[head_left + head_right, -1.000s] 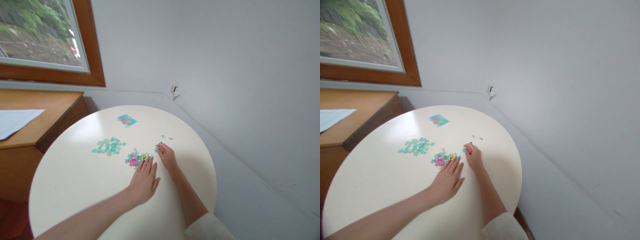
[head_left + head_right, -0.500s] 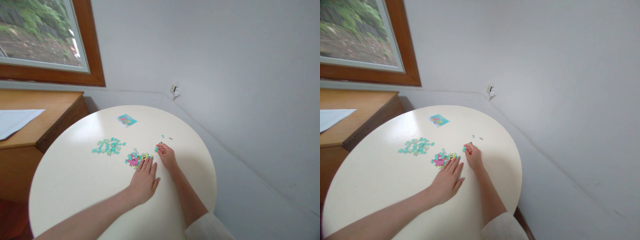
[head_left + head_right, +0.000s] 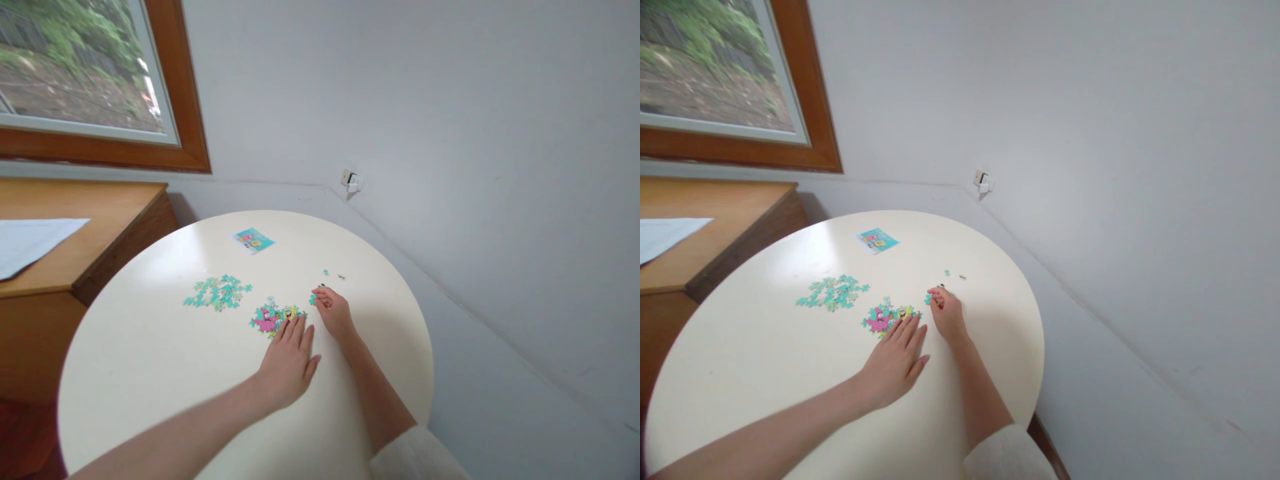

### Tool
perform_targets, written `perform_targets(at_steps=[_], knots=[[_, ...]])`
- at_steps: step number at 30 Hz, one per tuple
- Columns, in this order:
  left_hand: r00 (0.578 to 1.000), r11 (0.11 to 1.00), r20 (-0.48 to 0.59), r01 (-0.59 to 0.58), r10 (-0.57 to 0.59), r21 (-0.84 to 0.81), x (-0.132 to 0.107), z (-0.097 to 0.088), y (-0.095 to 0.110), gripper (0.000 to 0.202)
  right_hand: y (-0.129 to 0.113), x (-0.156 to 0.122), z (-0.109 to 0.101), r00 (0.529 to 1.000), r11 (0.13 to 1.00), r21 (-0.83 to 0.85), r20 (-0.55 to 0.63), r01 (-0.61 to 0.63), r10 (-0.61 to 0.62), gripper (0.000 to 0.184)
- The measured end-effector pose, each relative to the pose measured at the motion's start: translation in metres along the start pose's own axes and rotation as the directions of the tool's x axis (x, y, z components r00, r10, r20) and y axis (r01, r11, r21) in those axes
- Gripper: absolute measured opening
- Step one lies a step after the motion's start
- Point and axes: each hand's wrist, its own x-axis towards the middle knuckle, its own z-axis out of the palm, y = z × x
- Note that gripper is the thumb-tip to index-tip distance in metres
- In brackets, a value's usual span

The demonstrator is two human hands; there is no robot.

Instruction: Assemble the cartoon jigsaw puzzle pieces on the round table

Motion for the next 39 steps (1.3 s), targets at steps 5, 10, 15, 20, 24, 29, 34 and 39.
perform_targets(at_steps=[5,10,15,20,24,29,34,39], knots=[[1.000,1.000,0.019,-0.004,0.004,0.004,0.0002,-0.0018,0.0001,0.052,0.0003,0.0001,0.0002,1.000,1.000,-0.020,0.001,-0.002,0.002,0.018],[1.000,1.000,-0.001,-0.008,0.008,-0.003,-0.0001,0.0010,-0.0004,0.052,0.0027,0.0004,0.0010,1.000,1.000,-0.008,-0.004,-0.010,0.010,0.018],[1.000,1.000,-0.015,-0.003,0.003,0.014,0.0000,0.0015,-0.0004,0.052,0.0024,0.0002,0.0007,1.000,1.000,-0.005,-0.006,-0.004,0.004,0.017],[1.000,1.000,0.027,0.000,-0.001,0.027,0.0007,-0.0037,0.0007,0.053,-0.0006,0.0001,0.0001,1.000,1.000,-0.012,0.002,-0.017,0.017,0.018],[0.999,1.000,0.032,0.006,-0.006,0.014,0.0007,-0.0048,0.0011,0.052,-0.0016,-0.0002,-0.0003,1.000,1.000,-0.014,0.007,-0.024,0.024,0.018],[1.000,1.000,0.025,0.004,-0.005,0.010,0.0006,-0.0033,0.0010,0.052,-0.0019,-0.0005,-0.0008,1.000,1.000,-0.019,0.013,-0.020,0.020,0.019],[1.000,1.000,0.025,0.002,-0.002,0.003,0.0009,-0.0034,0.0007,0.052,-0.0019,-0.0004,-0.0004,1.000,1.000,-0.020,0.015,-0.022,0.022,0.020],[0.999,1.000,0.033,0.001,-0.001,0.022,0.0012,-0.0043,0.0007,0.052,0.0003,-0.0004,0.0006,0.999,0.999,-0.002,0.015,-0.037,0.037,0.020]])
